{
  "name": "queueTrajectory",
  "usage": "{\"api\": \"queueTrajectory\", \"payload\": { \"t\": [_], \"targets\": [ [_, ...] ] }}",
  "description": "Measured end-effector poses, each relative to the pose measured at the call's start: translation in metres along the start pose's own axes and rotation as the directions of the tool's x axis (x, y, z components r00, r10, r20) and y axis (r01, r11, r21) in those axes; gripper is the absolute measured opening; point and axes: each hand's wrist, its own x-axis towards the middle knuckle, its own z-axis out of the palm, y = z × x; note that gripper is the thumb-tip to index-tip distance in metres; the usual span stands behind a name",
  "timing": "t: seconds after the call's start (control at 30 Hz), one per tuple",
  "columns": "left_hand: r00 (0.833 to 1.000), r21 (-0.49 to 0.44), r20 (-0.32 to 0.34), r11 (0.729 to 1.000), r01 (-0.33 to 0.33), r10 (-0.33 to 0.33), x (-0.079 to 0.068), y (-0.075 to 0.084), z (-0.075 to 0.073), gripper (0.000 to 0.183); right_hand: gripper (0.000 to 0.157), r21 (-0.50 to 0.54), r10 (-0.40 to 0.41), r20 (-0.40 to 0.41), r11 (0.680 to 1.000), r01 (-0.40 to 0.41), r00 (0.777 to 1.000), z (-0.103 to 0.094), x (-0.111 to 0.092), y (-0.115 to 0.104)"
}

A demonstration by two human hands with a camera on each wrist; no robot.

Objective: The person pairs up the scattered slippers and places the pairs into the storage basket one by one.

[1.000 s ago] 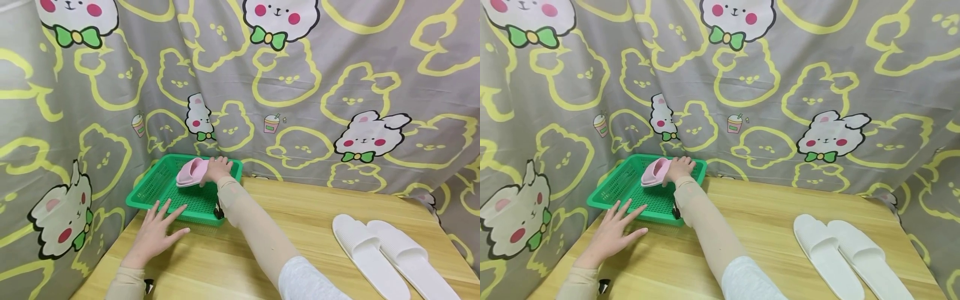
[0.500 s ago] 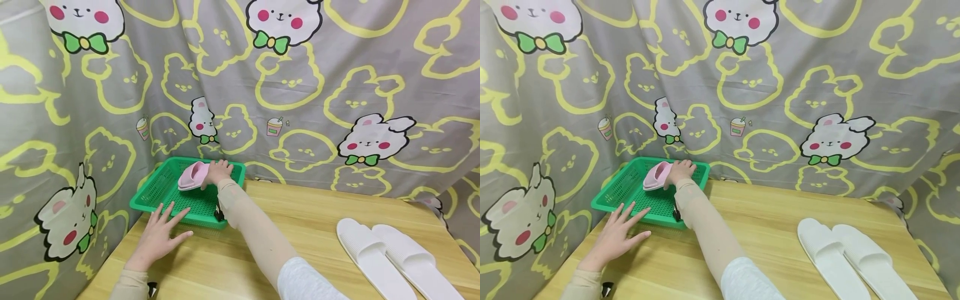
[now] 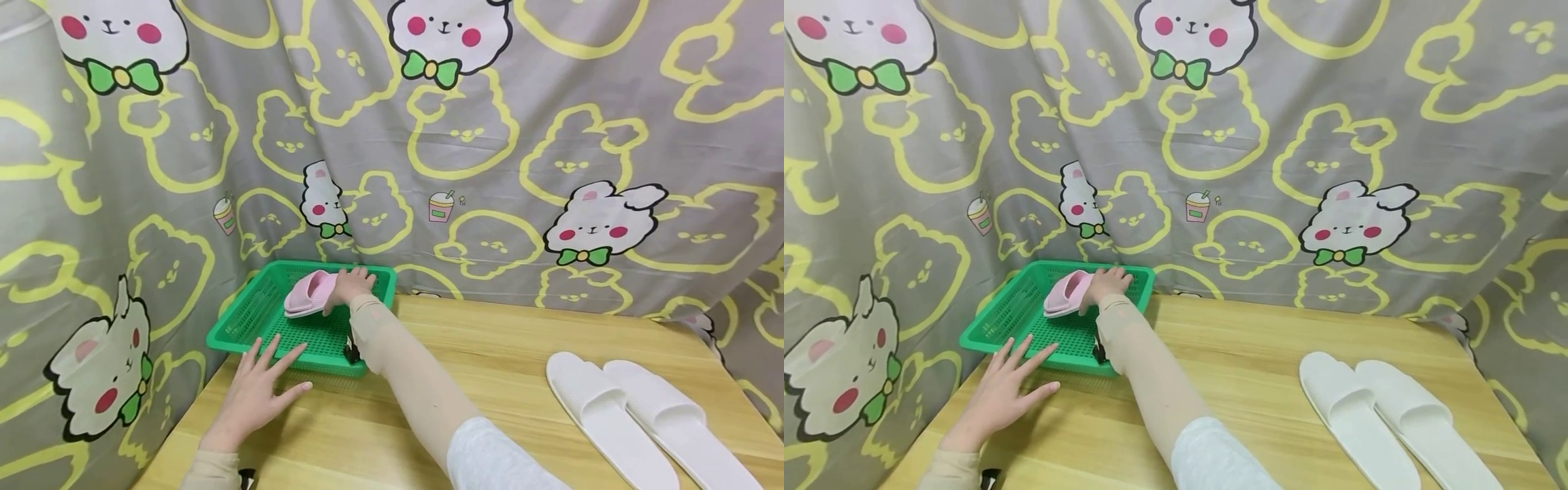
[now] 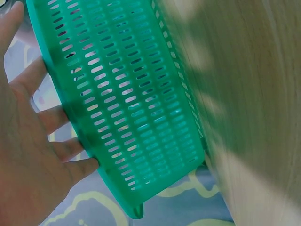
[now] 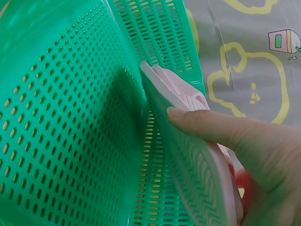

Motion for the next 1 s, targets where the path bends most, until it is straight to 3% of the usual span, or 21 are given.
{"api": "queueTrajectory", "payload": {
  "t": [0.4, 1.0],
  "targets": [
    [1.0, -0.012, -0.002, 1.0, 0.009, -0.009, -0.0014, -0.0004, 0.0022, 0.07, 0.097, -0.006, 0.013, 0.036, 1.0, -0.013, 0.999, 0.0015, -0.0018, -0.002],
    [1.0, -0.009, -0.004, 1.0, 0.011, -0.011, -0.0019, 0.0017, 0.0002, 0.07, 0.076, 0.096, -0.077, 0.025, 0.993, 0.075, 0.997, 0.0016, 0.0002, 0.0027]
  ]
}}
